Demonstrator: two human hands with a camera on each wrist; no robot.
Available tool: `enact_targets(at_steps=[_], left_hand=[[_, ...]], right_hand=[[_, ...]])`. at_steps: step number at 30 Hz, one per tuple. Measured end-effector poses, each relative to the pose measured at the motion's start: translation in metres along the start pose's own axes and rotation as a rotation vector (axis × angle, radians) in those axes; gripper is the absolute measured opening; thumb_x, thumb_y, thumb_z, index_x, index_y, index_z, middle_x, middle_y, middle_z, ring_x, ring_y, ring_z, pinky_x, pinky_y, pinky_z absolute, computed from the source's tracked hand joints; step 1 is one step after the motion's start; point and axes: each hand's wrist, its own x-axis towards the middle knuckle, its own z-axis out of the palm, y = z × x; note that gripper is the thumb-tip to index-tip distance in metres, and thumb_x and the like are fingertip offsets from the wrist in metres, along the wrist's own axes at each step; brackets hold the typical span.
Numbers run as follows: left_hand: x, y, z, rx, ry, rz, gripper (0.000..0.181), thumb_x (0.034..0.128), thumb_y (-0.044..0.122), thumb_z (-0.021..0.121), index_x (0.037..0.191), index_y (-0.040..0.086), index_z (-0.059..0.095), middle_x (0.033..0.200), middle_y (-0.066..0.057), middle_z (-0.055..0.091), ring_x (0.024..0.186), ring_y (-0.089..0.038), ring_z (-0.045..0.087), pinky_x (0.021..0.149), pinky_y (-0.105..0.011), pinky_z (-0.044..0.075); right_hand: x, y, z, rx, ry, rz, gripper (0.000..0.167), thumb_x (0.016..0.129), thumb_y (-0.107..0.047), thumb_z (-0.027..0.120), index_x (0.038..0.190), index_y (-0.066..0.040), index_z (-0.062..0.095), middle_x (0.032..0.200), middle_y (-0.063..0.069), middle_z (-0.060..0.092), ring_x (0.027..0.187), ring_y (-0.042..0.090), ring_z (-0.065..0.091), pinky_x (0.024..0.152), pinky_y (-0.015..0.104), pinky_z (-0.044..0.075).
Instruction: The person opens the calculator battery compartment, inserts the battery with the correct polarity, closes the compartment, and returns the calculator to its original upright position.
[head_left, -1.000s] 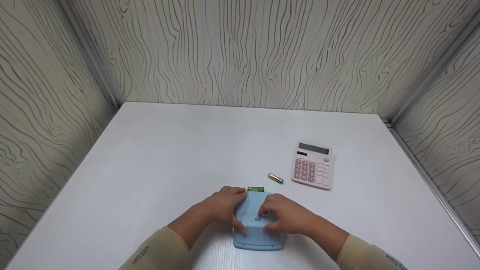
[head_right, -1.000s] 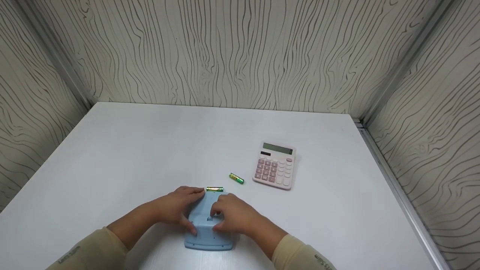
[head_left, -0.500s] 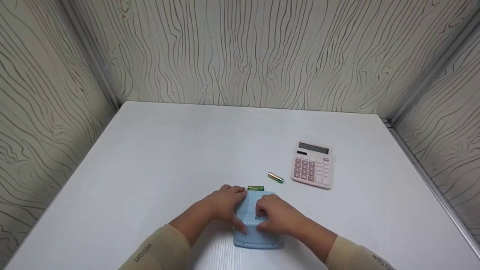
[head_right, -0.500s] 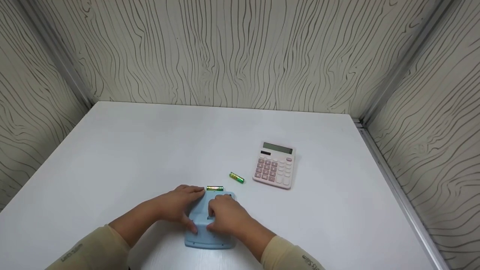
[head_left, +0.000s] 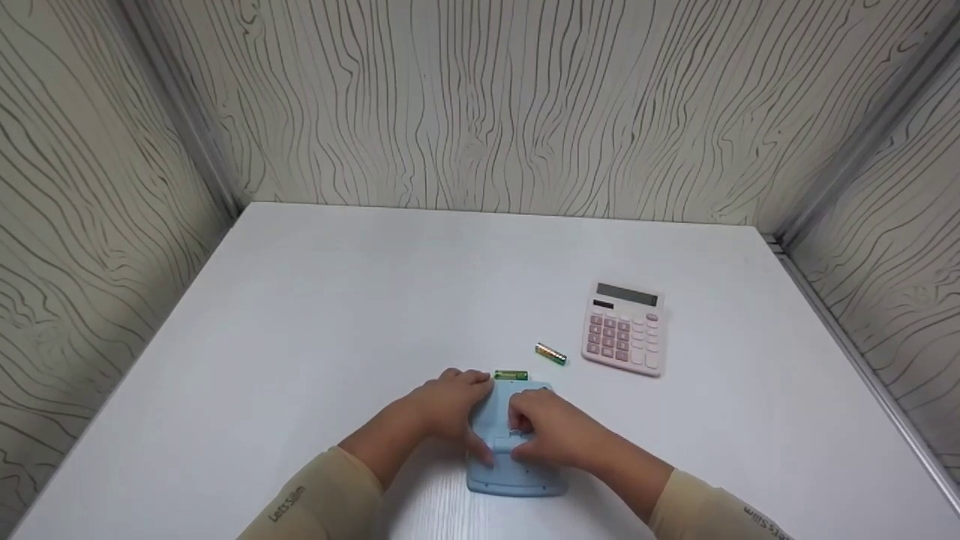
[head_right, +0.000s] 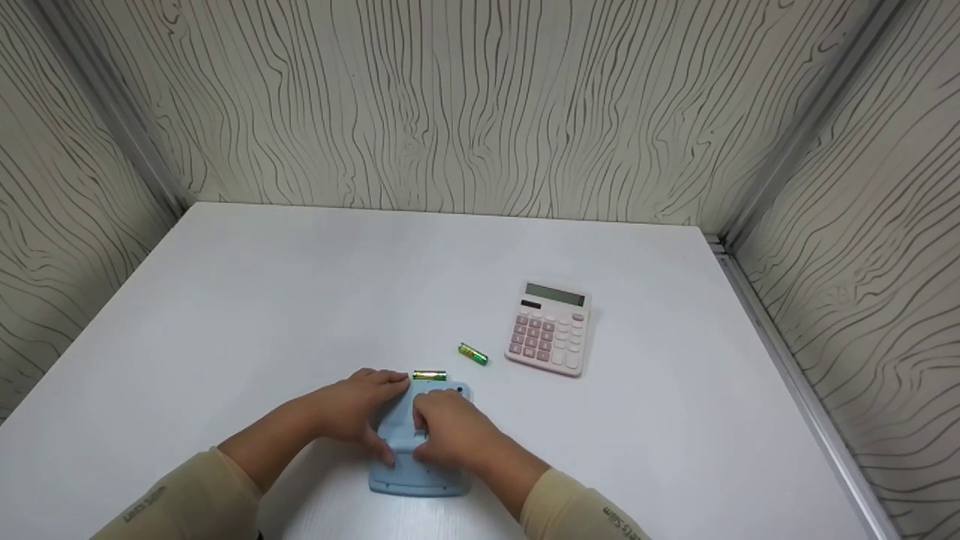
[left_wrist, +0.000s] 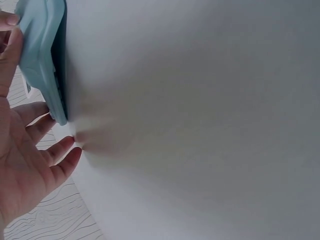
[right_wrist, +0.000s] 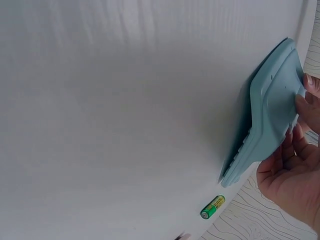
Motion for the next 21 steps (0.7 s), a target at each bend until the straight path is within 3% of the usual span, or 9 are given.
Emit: enact_targets(at_steps=[9, 21], left_hand=[[-0.0028, -0.001, -0.0019, 0.031, 0.025, 0.046, 0.102, 0.0545, 0.063, 0.076, 0.14, 0.022, 0.038, 0.143, 0.006, 0.035, 0.127, -0.02, 0.034, 0.099, -0.041, 0.039], [-0.001, -0.0012, -0.0011, 0.043, 0.011, 0.035, 0.103, 0.0545, 0.066, 0.074, 0.141, 0.024, 0.036, 0.144, 0.007, 0.033, 0.127, -0.02, 0.034, 0.099, -0.042, 0.038]], right_hand=[[-0.0003, 0.0036, -0.0016, 0.102, 0.03, -0.073, 0.014, 0.081, -0.018, 0.068, 0.08, -0.018, 0.053, 0.074, -0.009, 0.05, 0.07, 0.008, 0.047, 0.06, 0.022, 0.042], [0.0022, 0.0033, 0.0003, 0.122, 0.05, -0.051, 0.012, 0.086, -0.014, 0.062, 0.078, -0.019, 0.054, 0.075, -0.007, 0.049, 0.071, 0.01, 0.047, 0.059, 0.023, 0.042]])
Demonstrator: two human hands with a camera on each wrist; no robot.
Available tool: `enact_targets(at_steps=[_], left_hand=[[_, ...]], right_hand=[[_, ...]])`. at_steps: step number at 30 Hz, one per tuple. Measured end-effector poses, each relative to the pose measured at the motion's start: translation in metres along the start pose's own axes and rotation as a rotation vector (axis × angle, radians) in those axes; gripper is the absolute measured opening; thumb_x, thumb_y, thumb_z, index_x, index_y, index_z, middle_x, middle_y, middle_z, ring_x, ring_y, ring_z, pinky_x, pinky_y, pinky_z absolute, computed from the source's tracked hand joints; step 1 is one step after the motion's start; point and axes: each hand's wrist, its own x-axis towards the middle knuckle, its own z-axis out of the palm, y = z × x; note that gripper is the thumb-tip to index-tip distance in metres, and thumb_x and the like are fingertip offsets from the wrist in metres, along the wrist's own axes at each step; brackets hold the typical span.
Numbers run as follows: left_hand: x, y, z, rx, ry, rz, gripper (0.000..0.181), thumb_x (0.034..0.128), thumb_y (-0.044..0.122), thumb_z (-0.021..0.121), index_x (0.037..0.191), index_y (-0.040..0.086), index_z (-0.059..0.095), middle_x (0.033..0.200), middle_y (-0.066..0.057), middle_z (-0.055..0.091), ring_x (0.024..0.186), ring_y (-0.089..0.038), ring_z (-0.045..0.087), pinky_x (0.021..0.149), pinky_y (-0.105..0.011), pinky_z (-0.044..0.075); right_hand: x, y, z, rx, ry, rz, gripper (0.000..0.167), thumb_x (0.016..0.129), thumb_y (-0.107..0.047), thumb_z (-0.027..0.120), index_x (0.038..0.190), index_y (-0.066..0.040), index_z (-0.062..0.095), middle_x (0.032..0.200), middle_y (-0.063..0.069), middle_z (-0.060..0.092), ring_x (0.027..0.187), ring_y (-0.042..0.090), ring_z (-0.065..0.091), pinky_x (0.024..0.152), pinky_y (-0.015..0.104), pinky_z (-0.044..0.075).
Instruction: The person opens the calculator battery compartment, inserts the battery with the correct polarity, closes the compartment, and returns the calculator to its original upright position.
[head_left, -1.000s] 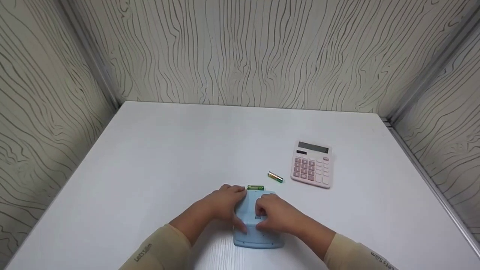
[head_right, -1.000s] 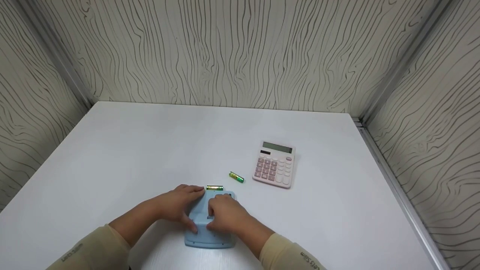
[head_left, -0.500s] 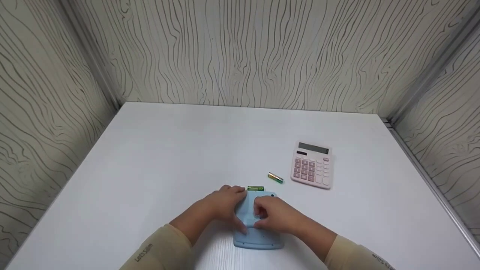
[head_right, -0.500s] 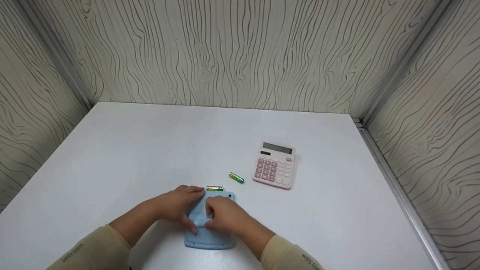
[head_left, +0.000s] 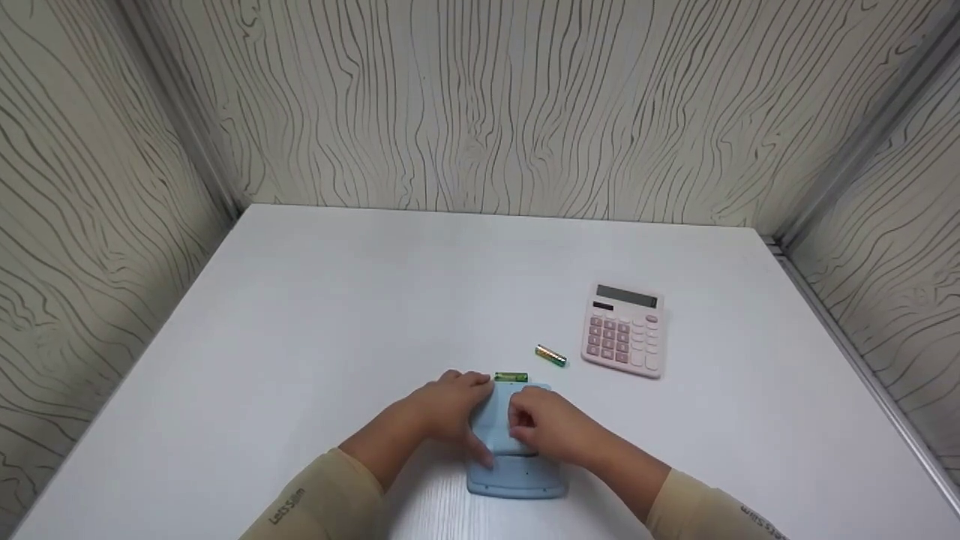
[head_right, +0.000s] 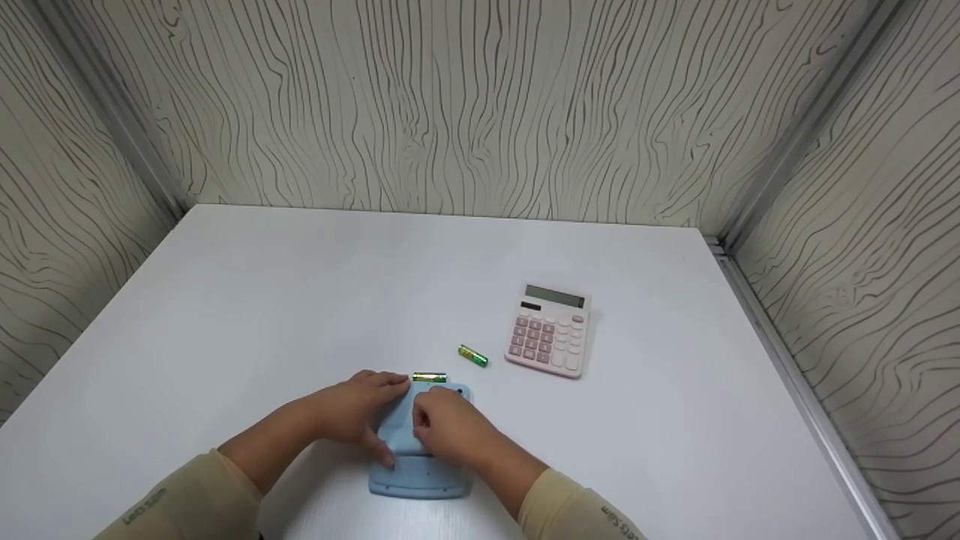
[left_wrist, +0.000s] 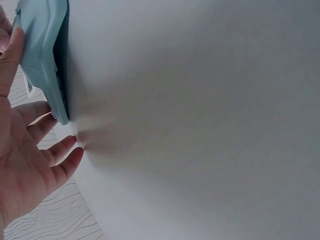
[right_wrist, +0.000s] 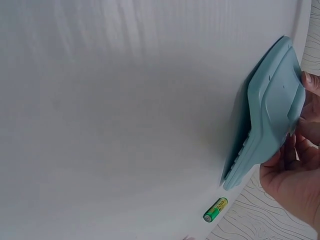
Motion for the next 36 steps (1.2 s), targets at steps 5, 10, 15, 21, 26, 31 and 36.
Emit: enact_targets(at_steps=[5, 10, 15, 21, 26, 31, 36], left_hand=[[-0.001, 0.001, -0.001, 0.002, -0.001, 0.0, 0.103, 0.0551, 0.065, 0.074, 0.141, 0.024, 0.036, 0.144, 0.007, 0.033, 0.127, -0.021, 0.034, 0.099, -0.042, 0.038], [-0.001, 0.002, -0.001, -0.011, -0.003, -0.005, 0.102, 0.0558, 0.063, 0.075, 0.141, 0.023, 0.036, 0.144, 0.006, 0.033, 0.128, -0.021, 0.033, 0.099, -0.043, 0.038], [-0.001, 0.001, -0.001, -0.012, 0.002, -0.011, 0.103, 0.0546, 0.064, 0.075, 0.141, 0.024, 0.036, 0.144, 0.007, 0.034, 0.128, -0.021, 0.034, 0.099, -0.042, 0.038], [-0.002, 0.002, 0.0, -0.009, 0.007, -0.015, 0.103, 0.0545, 0.064, 0.076, 0.141, 0.024, 0.037, 0.143, 0.007, 0.034, 0.128, -0.02, 0.034, 0.099, -0.042, 0.038], [-0.003, 0.002, -0.001, -0.005, 0.0, -0.015, 0.104, 0.0543, 0.066, 0.074, 0.141, 0.024, 0.035, 0.144, 0.007, 0.033, 0.128, -0.021, 0.033, 0.1, -0.042, 0.037], [-0.003, 0.002, -0.002, -0.004, -0.008, -0.018, 0.105, 0.054, 0.067, 0.074, 0.142, 0.025, 0.034, 0.145, 0.007, 0.032, 0.129, -0.021, 0.033, 0.101, -0.043, 0.036], [-0.003, 0.002, -0.002, -0.002, -0.004, -0.012, 0.105, 0.0536, 0.067, 0.074, 0.141, 0.024, 0.034, 0.144, 0.007, 0.033, 0.129, -0.02, 0.032, 0.101, -0.043, 0.036]], right_hand=[[0.0, 0.001, -0.004, 0.016, -0.015, 0.015, 0.009, 0.087, -0.015, 0.061, 0.08, -0.018, 0.055, 0.074, -0.007, 0.051, 0.072, 0.01, 0.049, 0.061, 0.023, 0.042], [-0.001, 0.004, -0.014, 0.047, 0.015, 0.034, 0.008, 0.087, -0.015, 0.061, 0.081, -0.017, 0.056, 0.074, -0.006, 0.054, 0.071, 0.012, 0.051, 0.061, 0.025, 0.044], [-0.003, 0.013, -0.029, 0.07, 0.093, 0.08, 0.008, 0.087, -0.015, 0.061, 0.081, -0.017, 0.056, 0.074, -0.003, 0.054, 0.071, 0.014, 0.05, 0.061, 0.026, 0.044], [-0.003, 0.035, -0.044, 0.079, 0.197, 0.194, 0.008, 0.086, -0.012, 0.063, 0.08, -0.015, 0.058, 0.073, -0.001, 0.055, 0.069, 0.016, 0.051, 0.06, 0.028, 0.044], [-0.001, 0.056, -0.049, 0.056, 0.257, 0.297, 0.008, 0.084, -0.012, 0.065, 0.079, -0.016, 0.06, 0.073, 0.0, 0.056, 0.069, 0.015, 0.051, 0.061, 0.027, 0.045], [0.001, 0.073, -0.051, 0.031, 0.262, 0.354, 0.007, 0.084, -0.012, 0.065, 0.079, -0.014, 0.061, 0.072, 0.001, 0.054, 0.068, 0.015, 0.05, 0.06, 0.026, 0.045], [0.003, 0.085, -0.053, -0.008, 0.259, 0.382, 0.007, 0.084, -0.011, 0.065, 0.079, -0.012, 0.06, 0.073, 0.002, 0.054, 0.069, 0.015, 0.05, 0.059, 0.026, 0.044]])
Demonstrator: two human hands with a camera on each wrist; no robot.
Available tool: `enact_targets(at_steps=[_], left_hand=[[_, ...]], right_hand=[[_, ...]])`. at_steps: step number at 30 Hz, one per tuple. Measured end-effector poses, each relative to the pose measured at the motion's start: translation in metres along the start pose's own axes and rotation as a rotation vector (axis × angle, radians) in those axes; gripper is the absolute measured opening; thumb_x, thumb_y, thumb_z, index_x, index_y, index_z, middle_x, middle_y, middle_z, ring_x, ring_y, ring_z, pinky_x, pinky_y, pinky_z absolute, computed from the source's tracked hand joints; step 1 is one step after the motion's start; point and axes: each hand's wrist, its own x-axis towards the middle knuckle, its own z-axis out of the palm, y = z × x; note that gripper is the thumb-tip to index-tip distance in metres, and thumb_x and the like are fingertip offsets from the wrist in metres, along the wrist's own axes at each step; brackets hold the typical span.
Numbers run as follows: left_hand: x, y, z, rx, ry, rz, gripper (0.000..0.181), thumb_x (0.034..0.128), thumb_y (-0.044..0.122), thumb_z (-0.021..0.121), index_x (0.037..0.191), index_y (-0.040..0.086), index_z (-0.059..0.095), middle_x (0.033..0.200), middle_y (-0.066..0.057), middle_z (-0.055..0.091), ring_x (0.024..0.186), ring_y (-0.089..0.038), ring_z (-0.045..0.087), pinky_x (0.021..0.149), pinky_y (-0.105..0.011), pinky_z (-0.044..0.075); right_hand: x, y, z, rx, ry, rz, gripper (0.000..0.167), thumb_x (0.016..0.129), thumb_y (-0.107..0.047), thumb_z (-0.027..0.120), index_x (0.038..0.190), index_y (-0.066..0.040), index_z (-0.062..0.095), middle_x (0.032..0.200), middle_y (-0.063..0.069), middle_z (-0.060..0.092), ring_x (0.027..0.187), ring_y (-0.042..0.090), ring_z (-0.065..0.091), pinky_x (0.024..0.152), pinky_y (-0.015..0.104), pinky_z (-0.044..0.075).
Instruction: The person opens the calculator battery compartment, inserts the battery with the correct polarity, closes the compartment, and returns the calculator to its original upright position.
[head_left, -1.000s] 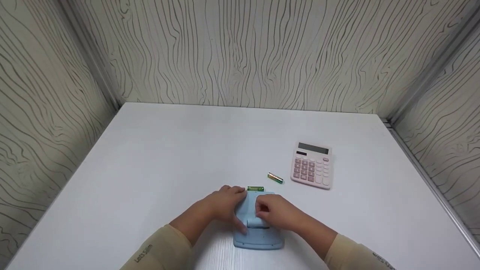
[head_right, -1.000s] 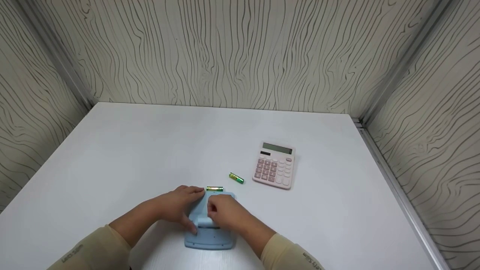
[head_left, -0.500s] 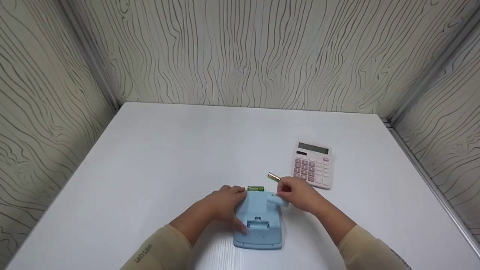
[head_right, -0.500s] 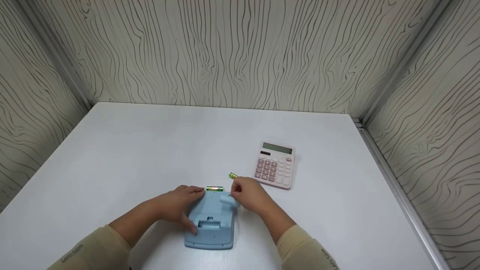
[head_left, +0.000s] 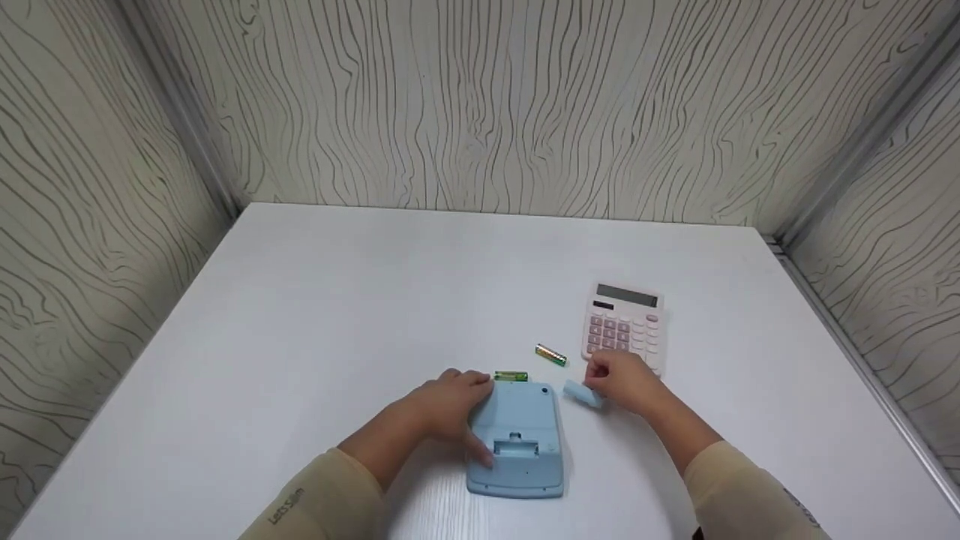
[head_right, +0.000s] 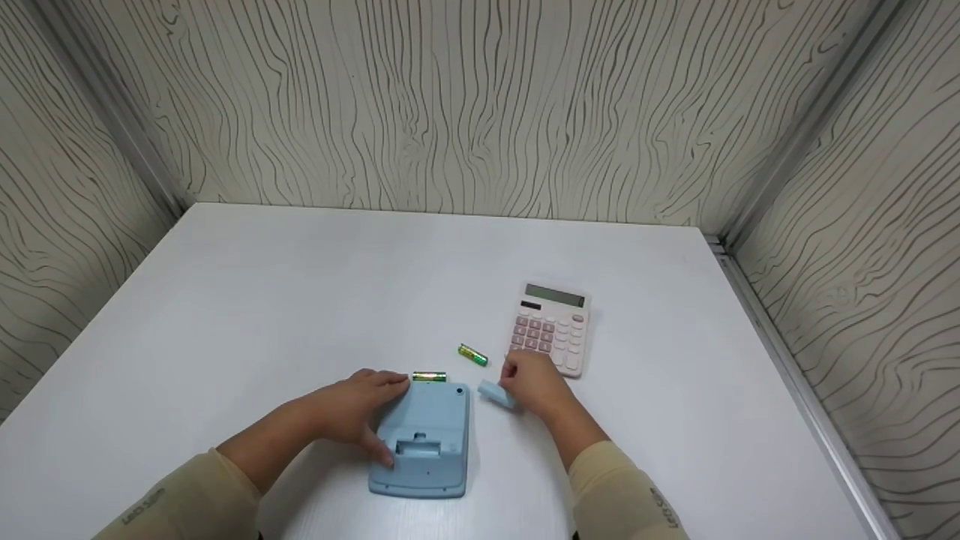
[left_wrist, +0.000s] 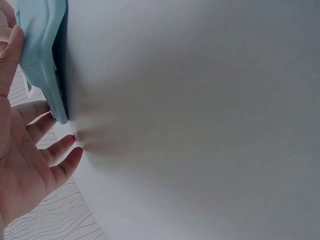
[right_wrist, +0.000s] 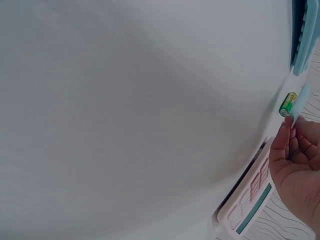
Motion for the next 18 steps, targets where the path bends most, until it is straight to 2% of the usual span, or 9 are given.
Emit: enact_targets(at_steps=[10, 18], left_hand=[[0.0, -0.002, 0.001, -0.03, 0.01, 0.008, 0.107, 0.0529, 0.066, 0.075, 0.141, 0.021, 0.035, 0.144, 0.006, 0.033, 0.128, -0.017, 0.033, 0.102, -0.039, 0.035], [0.002, -0.003, 0.002, -0.055, -0.012, 0.008, 0.108, 0.0531, 0.065, 0.076, 0.143, 0.023, 0.032, 0.146, 0.007, 0.03, 0.133, -0.016, 0.028, 0.105, -0.038, 0.032]], right_hand=[[0.007, 0.011, 0.003, -0.065, 0.001, 0.04, 0.007, 0.085, -0.013, 0.064, 0.079, -0.013, 0.06, 0.073, 0.002, 0.054, 0.07, 0.016, 0.051, 0.059, 0.026, 0.045], [0.008, 0.011, 0.005, -0.08, -0.009, 0.063, 0.007, 0.085, -0.014, 0.064, 0.08, -0.013, 0.059, 0.074, 0.002, 0.055, 0.071, 0.016, 0.051, 0.061, 0.026, 0.045]])
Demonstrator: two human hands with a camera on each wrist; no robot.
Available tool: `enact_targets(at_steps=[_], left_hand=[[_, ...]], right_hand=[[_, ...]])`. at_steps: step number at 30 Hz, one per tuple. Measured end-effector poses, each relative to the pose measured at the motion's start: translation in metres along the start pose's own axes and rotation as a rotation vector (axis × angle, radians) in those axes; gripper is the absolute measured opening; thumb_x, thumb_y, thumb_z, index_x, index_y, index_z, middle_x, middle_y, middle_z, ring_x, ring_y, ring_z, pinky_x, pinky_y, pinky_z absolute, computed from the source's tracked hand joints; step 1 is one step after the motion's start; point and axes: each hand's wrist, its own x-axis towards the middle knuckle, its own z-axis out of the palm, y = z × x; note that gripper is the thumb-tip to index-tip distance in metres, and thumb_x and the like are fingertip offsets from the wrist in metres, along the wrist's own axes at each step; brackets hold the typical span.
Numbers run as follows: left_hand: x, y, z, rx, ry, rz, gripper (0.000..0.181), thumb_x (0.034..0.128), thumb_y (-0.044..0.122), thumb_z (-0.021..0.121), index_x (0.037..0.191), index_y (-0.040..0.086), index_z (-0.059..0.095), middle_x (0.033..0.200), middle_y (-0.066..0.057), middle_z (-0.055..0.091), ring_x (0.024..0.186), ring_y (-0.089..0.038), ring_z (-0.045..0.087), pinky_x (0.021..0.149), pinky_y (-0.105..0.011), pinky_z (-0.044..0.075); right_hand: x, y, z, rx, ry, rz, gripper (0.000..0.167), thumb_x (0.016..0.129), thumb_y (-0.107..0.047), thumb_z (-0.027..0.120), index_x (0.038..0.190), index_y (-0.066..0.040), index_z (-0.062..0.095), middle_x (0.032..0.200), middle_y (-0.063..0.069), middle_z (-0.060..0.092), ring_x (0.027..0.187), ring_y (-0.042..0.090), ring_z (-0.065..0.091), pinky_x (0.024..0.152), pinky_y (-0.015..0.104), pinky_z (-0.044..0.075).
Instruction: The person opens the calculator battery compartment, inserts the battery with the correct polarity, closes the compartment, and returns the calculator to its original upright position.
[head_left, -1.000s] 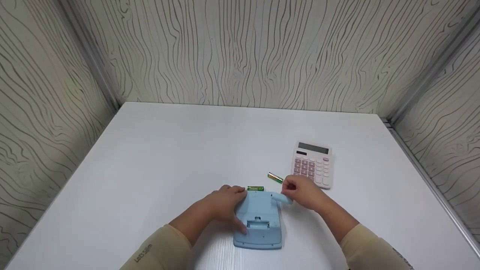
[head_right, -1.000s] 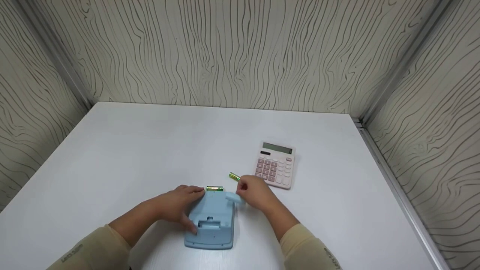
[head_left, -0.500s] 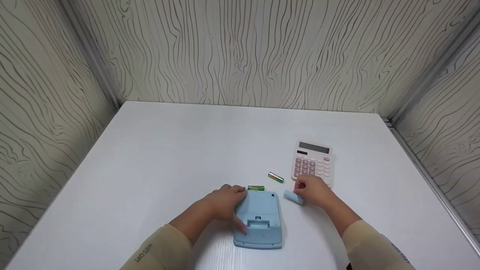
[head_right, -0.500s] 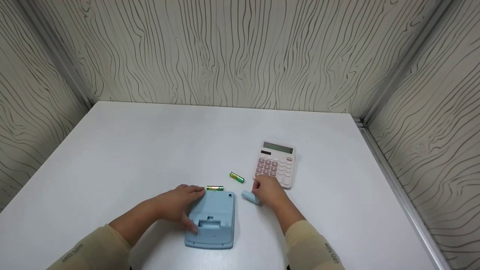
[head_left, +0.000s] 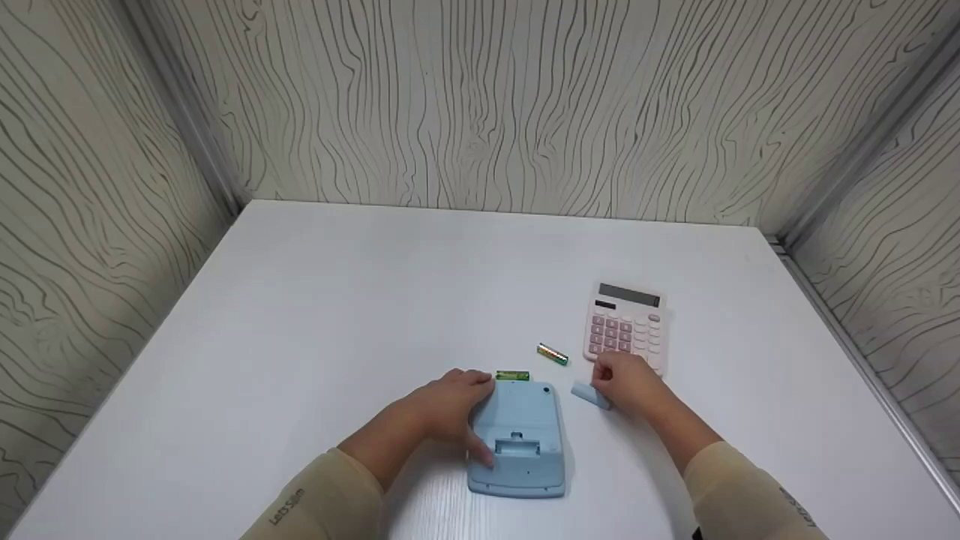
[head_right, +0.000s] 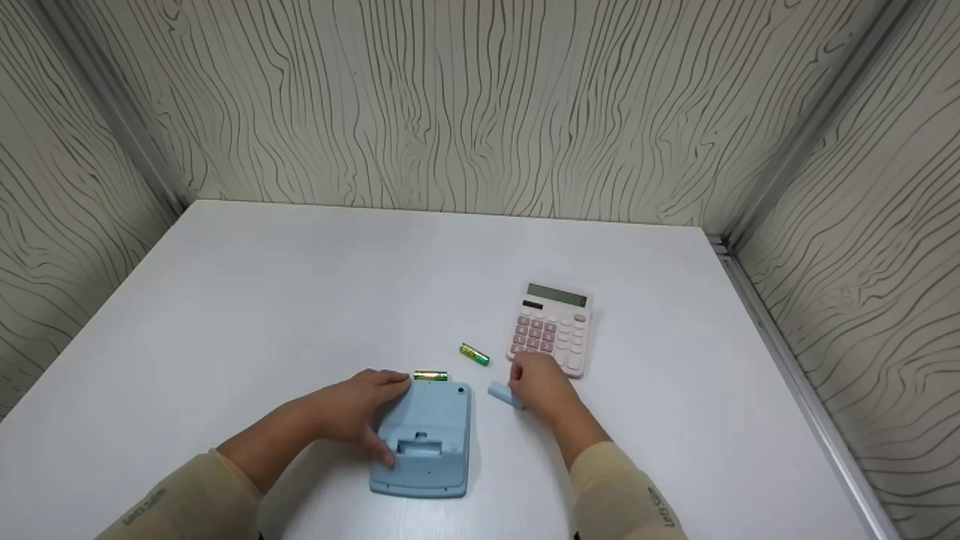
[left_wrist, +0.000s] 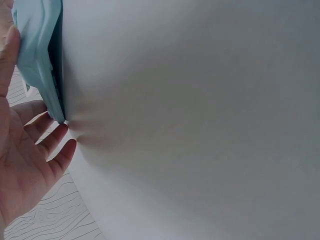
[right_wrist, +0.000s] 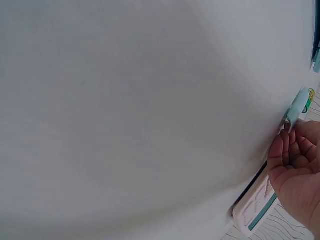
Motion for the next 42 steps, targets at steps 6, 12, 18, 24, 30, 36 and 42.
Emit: enact_targets(at_steps=[6, 12, 18, 24, 30, 36, 42], left_hand=[[0.001, 0.0, 0.002, -0.015, 0.002, -0.006, 0.108, 0.0535, 0.063, 0.077, 0.143, 0.022, 0.033, 0.146, 0.005, 0.03, 0.133, -0.017, 0.029, 0.104, -0.039, 0.032], [0.002, -0.001, 0.003, -0.02, 0.0, -0.013, 0.108, 0.0535, 0.063, 0.077, 0.143, 0.022, 0.032, 0.146, 0.005, 0.03, 0.133, -0.018, 0.029, 0.104, -0.039, 0.032], [0.002, -0.001, 0.003, -0.014, 0.0, -0.007, 0.108, 0.0535, 0.063, 0.077, 0.143, 0.022, 0.032, 0.146, 0.005, 0.03, 0.133, -0.019, 0.029, 0.104, -0.04, 0.033], [0.001, -0.001, 0.002, -0.003, 0.015, 0.011, 0.108, 0.0537, 0.063, 0.077, 0.142, 0.02, 0.033, 0.145, 0.004, 0.031, 0.132, -0.019, 0.03, 0.103, -0.039, 0.034], [0.002, -0.001, 0.002, -0.016, 0.007, -0.001, 0.11, 0.0521, 0.066, 0.076, 0.143, 0.022, 0.032, 0.145, 0.004, 0.032, 0.132, -0.019, 0.031, 0.103, -0.04, 0.034], [0.003, -0.003, 0.002, -0.005, 0.008, 0.008, 0.11, 0.0521, 0.067, 0.075, 0.143, 0.021, 0.033, 0.145, 0.003, 0.033, 0.131, -0.019, 0.032, 0.102, -0.039, 0.035], [0.002, -0.004, 0.002, 0.0, 0.016, 0.023, 0.111, 0.0517, 0.068, 0.074, 0.143, 0.021, 0.033, 0.144, 0.003, 0.034, 0.128, -0.019, 0.036, 0.101, -0.039, 0.037]], right_hand=[[0.001, -0.002, 0.0, -0.019, -0.003, 0.001, 0.006, 0.086, -0.014, 0.063, 0.081, -0.014, 0.059, 0.074, 0.002, 0.055, 0.071, 0.016, 0.052, 0.062, 0.026, 0.045], [0.001, -0.005, -0.002, -0.037, -0.011, -0.011, 0.005, 0.085, -0.015, 0.064, 0.083, -0.014, 0.06, 0.074, 0.002, 0.055, 0.072, 0.016, 0.052, 0.062, 0.026, 0.046], [0.001, -0.018, -0.008, -0.052, 0.013, -0.061, 0.004, 0.086, -0.017, 0.063, 0.084, -0.015, 0.06, 0.074, 0.001, 0.055, 0.072, 0.016, 0.052, 0.063, 0.027, 0.046], [0.002, -0.044, -0.007, -0.039, 0.041, -0.153, 0.005, 0.083, -0.015, 0.066, 0.083, -0.016, 0.061, 0.075, -0.002, 0.057, 0.072, 0.015, 0.051, 0.067, 0.029, 0.048], [0.002, -0.069, 0.0, -0.024, 0.029, -0.239, 0.005, 0.083, -0.014, 0.066, 0.083, -0.016, 0.062, 0.076, -0.004, 0.057, 0.073, 0.013, 0.051, 0.068, 0.028, 0.048], [0.003, -0.088, 0.012, -0.104, 0.0, -0.323, 0.006, 0.084, -0.014, 0.065, 0.09, -0.013, 0.064, 0.079, -0.003, 0.056, 0.075, 0.014, 0.051, 0.071, 0.029, 0.049], [0.003, -0.098, 0.027, -0.19, -0.007, -0.401, 0.013, 0.084, -0.013, 0.064, 0.097, -0.01, 0.066, 0.086, 0.001, 0.059, 0.081, 0.017, 0.055, 0.078, 0.036, 0.049]])
